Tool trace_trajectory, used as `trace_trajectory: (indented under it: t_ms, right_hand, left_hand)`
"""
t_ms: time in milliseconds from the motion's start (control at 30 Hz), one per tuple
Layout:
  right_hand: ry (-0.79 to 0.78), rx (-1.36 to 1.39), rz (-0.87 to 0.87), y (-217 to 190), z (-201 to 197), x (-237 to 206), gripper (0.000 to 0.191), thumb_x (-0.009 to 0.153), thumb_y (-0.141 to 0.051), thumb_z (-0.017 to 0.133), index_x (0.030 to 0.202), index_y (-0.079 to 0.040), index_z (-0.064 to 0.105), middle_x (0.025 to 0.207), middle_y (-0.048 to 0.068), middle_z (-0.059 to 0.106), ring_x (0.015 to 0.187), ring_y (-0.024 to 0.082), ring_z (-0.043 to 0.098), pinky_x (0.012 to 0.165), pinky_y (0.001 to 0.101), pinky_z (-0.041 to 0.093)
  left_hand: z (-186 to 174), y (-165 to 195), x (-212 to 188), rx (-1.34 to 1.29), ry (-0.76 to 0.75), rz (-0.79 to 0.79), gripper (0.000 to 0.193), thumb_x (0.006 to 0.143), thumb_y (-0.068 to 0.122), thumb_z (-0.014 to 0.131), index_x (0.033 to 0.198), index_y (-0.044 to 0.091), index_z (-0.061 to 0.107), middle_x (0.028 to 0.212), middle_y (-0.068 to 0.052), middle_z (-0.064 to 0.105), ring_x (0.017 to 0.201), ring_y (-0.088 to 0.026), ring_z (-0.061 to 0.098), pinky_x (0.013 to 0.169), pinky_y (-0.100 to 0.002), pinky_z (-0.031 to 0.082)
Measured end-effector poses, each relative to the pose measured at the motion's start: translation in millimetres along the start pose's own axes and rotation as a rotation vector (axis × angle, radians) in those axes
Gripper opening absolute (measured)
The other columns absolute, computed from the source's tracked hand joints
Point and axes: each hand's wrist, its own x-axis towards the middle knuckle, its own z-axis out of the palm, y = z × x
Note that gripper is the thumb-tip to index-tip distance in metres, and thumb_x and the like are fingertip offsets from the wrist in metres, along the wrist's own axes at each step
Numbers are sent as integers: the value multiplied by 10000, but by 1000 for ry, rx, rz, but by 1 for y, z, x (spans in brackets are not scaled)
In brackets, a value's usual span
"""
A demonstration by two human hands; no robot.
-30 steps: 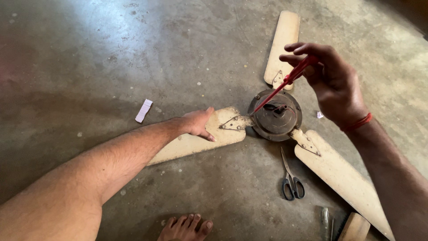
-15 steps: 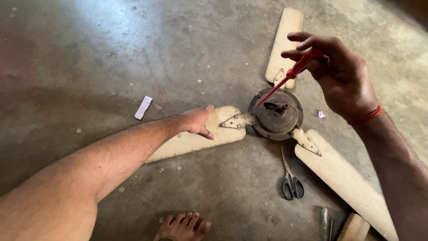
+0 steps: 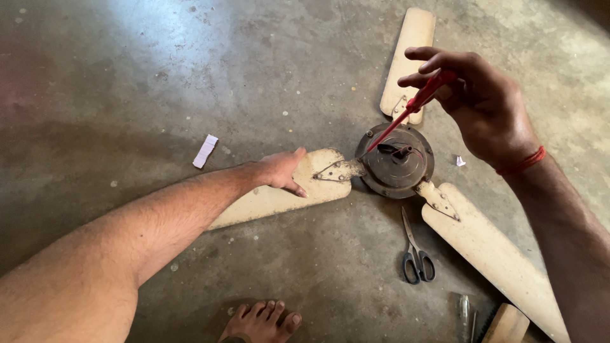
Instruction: The person kneels on a concrete floor servicing a disassembled ceiling fan lying flat. They hold a fan blade steady with one hand while using a red screwdriver to unscrew the mounting screws attaching the blades to the central motor hub, working around the hub screw by screw.
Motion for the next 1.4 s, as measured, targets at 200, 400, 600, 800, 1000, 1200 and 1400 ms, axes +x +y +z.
trace_trajectory:
  t_ms: [200,400,600,800,1000,1200,1400]
  right_hand:
    - [-7,80,65,-7,0,2,306,1053,46,526,1334,-71,553,1475,148,575,1316,257,643,1129,410,610]
    - [147,-107,96,-1,9,-8,364,1050,66,638,1387,-52,570,1183,140,655,1171,217,685,1084,370,628]
    - [257,-210,15,9,14,-13,406,1080,179,534,1420,-38,573,1250,132,717,1225,222,723,1094,355,646]
    - [273,-281,15,6,14,-18,405,1087,197,529,1421,-26,577,1241,145,720,1234,236,720,1091,344,638]
    - [268,-324,-15,6,15,-18,404,1074,198,549,1402,-35,592,1254,137,730,1212,227,735,1050,325,646]
    - [265,-359,-53,6,16,-21,350,1087,202,542,1351,-24,587,1231,143,728,1221,235,742,1038,324,656]
    - [264,-372,-114,2,12,-20,331,1105,197,527,1364,-6,560,1211,156,707,1197,255,723,1055,345,641]
  left_hand:
    - [3,-5,3,-8,7,8,1105,615,595,937,1344,5,354,1194,-271,652,1150,-443,640,930,-519,526]
    - [5,-9,4,-17,14,23,1097,605,593,938,1335,5,368,1198,-270,656,1153,-438,646,935,-513,530]
    - [3,-5,4,3,13,16,1103,614,586,945,1349,8,361,1203,-275,654,1159,-444,635,942,-515,524]
    - [-2,0,0,-13,-44,-18,1134,632,605,918,1385,-6,330,1200,-278,650,1142,-417,655,937,-507,537]
    - [-1,1,1,2,-50,-33,1197,636,614,910,1440,-10,281,1208,-284,647,1155,-427,647,949,-508,534]
    - [2,-3,3,14,-24,-9,1190,627,623,916,1425,-7,298,1211,-286,650,1165,-438,640,957,-516,530]
    - [2,-2,3,5,-31,-21,1165,624,619,914,1410,4,313,1228,-275,644,1176,-429,638,956,-516,531]
